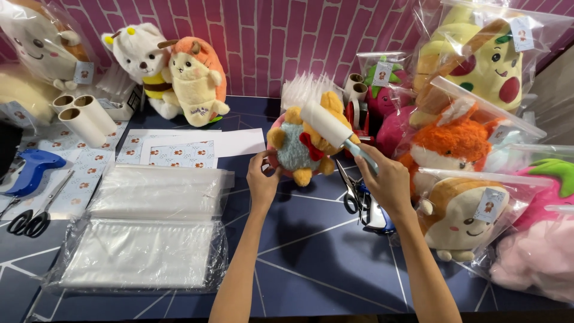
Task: Cleaning a small yellow bear plush toy using a lint roller to remove debris.
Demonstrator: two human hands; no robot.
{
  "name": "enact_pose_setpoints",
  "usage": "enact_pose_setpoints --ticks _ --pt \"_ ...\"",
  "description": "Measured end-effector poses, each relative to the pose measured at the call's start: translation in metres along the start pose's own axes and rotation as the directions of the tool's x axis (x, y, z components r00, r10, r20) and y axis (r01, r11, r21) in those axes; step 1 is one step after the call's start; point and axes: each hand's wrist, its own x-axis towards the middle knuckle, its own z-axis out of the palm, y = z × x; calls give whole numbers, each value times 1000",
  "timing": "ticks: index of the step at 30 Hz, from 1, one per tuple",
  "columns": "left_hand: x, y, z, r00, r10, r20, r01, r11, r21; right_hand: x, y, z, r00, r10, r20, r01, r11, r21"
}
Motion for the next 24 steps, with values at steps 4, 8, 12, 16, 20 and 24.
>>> enact_pose_setpoints --ticks 4,8,12,16,20,24 --pt "-2 -4 6 999 45 -13 -45 999 15 10 -5 4 994 -11 -104 0 994 -107" --pt "0 2 4 998 57 -36 -56 998 34 19 -13 -7 999 25 -21 -25 1000 5" --pt "-4 1 5 999 39 -16 -39 999 24 15 -2 7 988 77 131 -66 994 -89" --pt "-8 3 6 999 45 0 -45 998 44 12 -26 5 995 99 8 -98 989 -112" --pt "-5 3 4 998 59 -8 -59 997 40 13 -20 9 976 99 195 -104 995 13" --pt "-3 1 3 998 60 -3 -59 998 27 17 -15 16 979 95 181 -92 995 -25"
